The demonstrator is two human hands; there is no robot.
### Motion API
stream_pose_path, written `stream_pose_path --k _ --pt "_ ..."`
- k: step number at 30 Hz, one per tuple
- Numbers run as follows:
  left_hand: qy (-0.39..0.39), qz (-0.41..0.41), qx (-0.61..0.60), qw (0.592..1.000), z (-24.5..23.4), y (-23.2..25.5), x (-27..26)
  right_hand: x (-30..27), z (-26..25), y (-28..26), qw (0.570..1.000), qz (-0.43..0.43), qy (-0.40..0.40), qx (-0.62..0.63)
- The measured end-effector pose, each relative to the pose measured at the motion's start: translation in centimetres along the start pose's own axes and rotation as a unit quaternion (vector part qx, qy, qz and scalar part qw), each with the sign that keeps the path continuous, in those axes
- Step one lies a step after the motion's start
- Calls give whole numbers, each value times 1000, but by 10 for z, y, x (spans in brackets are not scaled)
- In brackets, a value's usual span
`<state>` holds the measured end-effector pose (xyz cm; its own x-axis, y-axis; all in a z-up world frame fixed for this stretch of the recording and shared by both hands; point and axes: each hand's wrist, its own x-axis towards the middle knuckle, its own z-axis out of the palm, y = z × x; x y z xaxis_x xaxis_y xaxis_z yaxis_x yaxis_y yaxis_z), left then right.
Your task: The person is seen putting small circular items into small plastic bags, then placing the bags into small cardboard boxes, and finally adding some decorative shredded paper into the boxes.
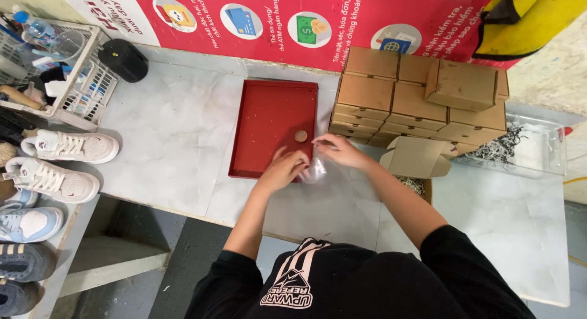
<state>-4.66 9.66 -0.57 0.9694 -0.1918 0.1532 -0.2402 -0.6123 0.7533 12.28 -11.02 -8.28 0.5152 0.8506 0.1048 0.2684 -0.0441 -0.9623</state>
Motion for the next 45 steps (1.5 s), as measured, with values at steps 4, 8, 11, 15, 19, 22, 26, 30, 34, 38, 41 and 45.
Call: stream_pose_path --k 4,8,11,15,19,22,26,30,34,38,41,45 --pt "27 -69 36 997 -17 -5 -8 41 33 -12 950 -69 34 -302" --pt "51 -130 100 985 -28 10 -12 70 52 7 844 5 -14 -536" --pt "80 -144 116 979 -31 10 -17 80 60 39 815 59 -17 -575" --pt "99 -139 123 978 -30 10 -23 72 57 15 842 35 -8 -538" --pt "107 -124 141 976 -39 31 -17 56 35 -8 934 56 88 -341" --pt "133 -57 117 983 -41 45 -13 28 8 -78 974 -63 182 -117" --pt "109 -18 105 988 -38 66 0 -20 -20 -184 979 -114 38 -163" --pt "73 17 76 994 -30 97 16 -49 -28 -215 934 -102 -43 -341" --pt "17 38 55 998 -20 113 34 -67 -41 -217 915 -79 -51 -393" --pt "-7 98 -7 995 -8 135 50 -94 -60 -217 919 -100 -46 -379" --pt "-22 105 -22 994 3 153 59 -117 -76 -213 919 -128 -26 -373" --pt "11 121 -43 992 27 173 74 -156 -97 -220 978 62 86 -180"
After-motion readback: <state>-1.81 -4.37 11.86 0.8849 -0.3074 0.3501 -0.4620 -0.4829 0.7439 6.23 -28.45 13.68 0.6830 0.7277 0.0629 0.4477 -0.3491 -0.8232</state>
